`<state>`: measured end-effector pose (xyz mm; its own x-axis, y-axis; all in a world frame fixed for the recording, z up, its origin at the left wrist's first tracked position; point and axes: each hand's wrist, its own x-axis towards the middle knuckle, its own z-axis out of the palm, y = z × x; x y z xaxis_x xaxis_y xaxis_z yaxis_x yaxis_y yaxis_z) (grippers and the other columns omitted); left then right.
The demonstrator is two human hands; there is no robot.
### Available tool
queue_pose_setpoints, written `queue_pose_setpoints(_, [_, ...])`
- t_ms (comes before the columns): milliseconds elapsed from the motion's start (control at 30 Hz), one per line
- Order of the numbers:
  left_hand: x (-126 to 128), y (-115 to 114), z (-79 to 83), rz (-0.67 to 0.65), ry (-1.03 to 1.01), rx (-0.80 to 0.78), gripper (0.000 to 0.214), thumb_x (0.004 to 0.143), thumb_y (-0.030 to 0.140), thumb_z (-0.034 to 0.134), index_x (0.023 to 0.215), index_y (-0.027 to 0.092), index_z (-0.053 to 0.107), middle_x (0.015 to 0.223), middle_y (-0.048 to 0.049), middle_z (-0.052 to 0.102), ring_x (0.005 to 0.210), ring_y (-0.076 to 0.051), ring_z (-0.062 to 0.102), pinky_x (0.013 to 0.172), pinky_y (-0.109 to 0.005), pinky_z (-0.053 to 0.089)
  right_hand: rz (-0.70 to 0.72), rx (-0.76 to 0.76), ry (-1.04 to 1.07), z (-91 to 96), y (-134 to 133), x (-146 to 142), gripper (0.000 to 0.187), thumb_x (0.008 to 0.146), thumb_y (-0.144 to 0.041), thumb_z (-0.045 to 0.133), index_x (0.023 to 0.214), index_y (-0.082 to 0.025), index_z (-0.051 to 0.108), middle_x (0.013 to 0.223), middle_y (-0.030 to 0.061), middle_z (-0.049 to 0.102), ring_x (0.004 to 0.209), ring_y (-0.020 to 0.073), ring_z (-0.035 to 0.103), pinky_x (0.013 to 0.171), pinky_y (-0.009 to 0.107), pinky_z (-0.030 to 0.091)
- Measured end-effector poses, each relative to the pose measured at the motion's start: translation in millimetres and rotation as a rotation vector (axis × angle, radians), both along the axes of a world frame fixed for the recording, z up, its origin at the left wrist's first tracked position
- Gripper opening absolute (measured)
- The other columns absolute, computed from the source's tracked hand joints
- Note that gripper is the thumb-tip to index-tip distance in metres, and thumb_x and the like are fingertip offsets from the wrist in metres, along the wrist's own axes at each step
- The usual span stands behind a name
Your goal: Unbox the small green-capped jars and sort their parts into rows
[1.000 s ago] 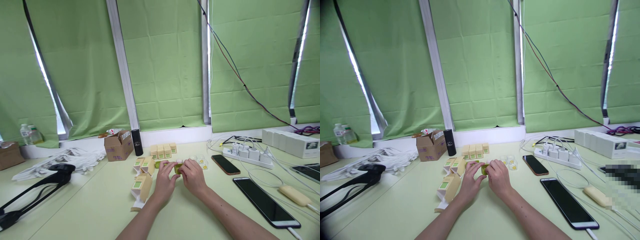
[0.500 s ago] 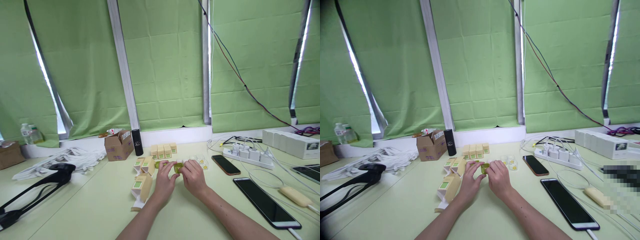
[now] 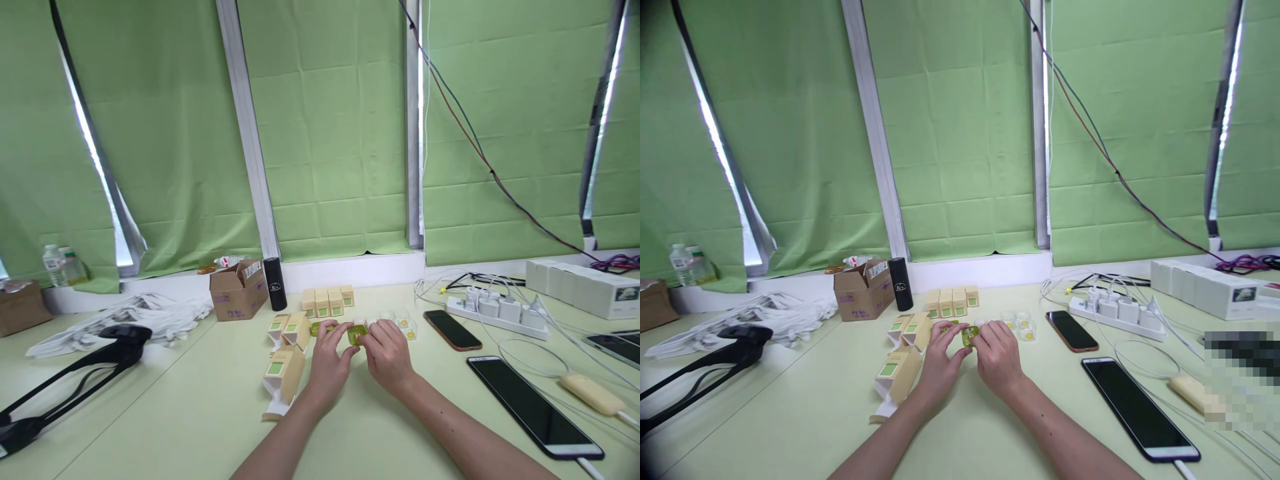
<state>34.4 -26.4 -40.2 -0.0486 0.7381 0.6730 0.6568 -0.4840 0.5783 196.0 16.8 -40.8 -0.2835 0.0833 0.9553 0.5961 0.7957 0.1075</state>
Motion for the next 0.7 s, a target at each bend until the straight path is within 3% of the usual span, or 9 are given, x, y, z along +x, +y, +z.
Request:
queue_pose_setpoints(467, [-5.5, 6.3, -5.0, 0.048, -0.054, -0.040, 0.042, 0.082, 0.019, 0.073, 0.123, 0.028, 0.071, 0.119, -0.0087, 0.059, 0.120, -0.027, 0.056, 0.108, -0.046, 0.046, 0.008, 0.024, 0.031, 0.9, -0.3, 2.0, 0.026, 0.096, -0.007, 0.050, 0.078, -0.020, 0.063, 0.069, 0.0028, 0.053, 0.071, 0.0187, 0.043, 0.069, 0.034, 0.033])
queue_pose_setpoints(700, [-7.4, 6.1, -3.1, 0.132, -0.118, -0.053, 0.042, 0.085, 0.022, 0.069, 0.127, 0.029, 0.069, 0.122, -0.0081, 0.055, 0.116, -0.025, 0.058, 0.107, -0.042, 0.046, 0.045, -0.156, 0.155, -0.6, 8.6, 7.6, 0.020, 0.099, -0.015, 0.054, 0.084, -0.022, 0.065, 0.075, 0.0030, 0.059, 0.074, 0.0189, 0.051, 0.069, 0.033, 0.037])
